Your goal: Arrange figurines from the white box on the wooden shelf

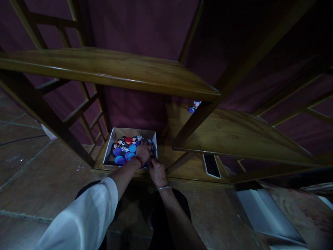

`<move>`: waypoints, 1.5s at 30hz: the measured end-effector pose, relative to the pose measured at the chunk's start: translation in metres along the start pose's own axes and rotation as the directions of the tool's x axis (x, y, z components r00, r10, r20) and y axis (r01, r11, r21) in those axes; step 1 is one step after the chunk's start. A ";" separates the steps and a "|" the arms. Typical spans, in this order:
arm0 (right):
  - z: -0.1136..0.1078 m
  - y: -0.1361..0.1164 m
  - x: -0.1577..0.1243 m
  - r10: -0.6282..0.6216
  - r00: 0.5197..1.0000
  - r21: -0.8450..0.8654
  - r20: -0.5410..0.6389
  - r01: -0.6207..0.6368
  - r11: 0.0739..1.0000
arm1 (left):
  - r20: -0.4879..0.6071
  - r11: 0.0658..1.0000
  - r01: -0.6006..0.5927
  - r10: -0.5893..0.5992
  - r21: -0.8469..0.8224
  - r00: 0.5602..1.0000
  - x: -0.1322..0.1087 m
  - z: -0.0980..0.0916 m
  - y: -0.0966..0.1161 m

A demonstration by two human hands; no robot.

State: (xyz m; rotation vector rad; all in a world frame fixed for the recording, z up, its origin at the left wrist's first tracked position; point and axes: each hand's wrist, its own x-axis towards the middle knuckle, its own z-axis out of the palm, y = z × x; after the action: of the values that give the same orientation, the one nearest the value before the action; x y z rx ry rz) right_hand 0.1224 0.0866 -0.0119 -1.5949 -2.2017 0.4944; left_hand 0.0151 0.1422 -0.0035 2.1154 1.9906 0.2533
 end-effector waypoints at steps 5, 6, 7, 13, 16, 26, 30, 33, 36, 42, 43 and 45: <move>0.000 0.000 -0.001 -0.006 1.000 -0.011 -0.005 0.005 1.000 | -0.011 0.999 0.030 -0.029 0.034 1.000 0.002 -0.001 0.006; 0.000 0.000 -0.001 -0.003 1.000 -0.015 -0.003 0.003 1.000 | -0.018 0.999 0.029 -0.029 0.035 0.999 0.002 0.000 0.006; 0.000 0.000 -0.001 -0.001 1.000 -0.020 0.001 0.001 1.000 | -0.029 0.999 0.021 -0.020 0.035 0.999 0.002 0.001 0.006; 0.000 -0.001 -0.001 0.000 1.000 -0.038 0.004 0.001 0.999 | -0.087 0.999 0.014 -0.017 -0.031 0.996 0.000 0.006 -0.002; 0.000 -0.001 -0.001 -0.002 1.000 -0.034 0.003 0.002 0.999 | -0.061 0.994 0.055 -0.061 -0.096 0.996 0.001 0.004 -0.006; 0.003 0.001 0.003 0.021 1.000 0.018 0.005 -0.021 1.000 | 0.003 0.941 0.223 -0.229 -0.256 0.973 0.009 -0.004 -0.013; 0.003 0.001 0.004 0.021 1.000 0.034 0.016 -0.022 0.999 | 0.030 0.932 0.237 -0.238 -0.273 0.971 0.007 -0.010 -0.012; 0.002 0.000 0.005 0.016 1.000 0.045 0.017 -0.017 0.999 | 0.029 0.931 0.236 -0.238 -0.280 0.971 0.006 -0.013 -0.011; 0.003 0.001 0.007 -0.003 1.000 0.054 0.011 0.002 0.999 | 0.029 0.931 0.230 -0.231 -0.284 0.972 0.007 -0.012 -0.011; 0.006 0.002 0.011 -0.035 0.999 0.074 0.005 0.034 0.997 | 0.025 0.933 0.218 -0.220 -0.288 0.975 0.009 -0.009 -0.014; 0.006 0.002 0.012 -0.035 0.999 0.073 0.005 0.034 0.997 | 0.021 0.934 0.208 -0.211 -0.290 0.977 0.009 -0.009 -0.015; 0.006 0.001 0.012 -0.031 1.000 0.066 0.002 0.030 0.997 | 0.015 0.938 0.187 -0.191 -0.293 0.981 0.010 -0.010 -0.016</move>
State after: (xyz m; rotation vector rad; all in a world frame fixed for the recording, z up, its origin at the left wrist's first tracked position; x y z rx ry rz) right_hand 0.1174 0.0977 -0.0166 -1.5257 -2.1851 0.5543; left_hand -0.0021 0.1534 0.0013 1.7333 2.0034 0.4959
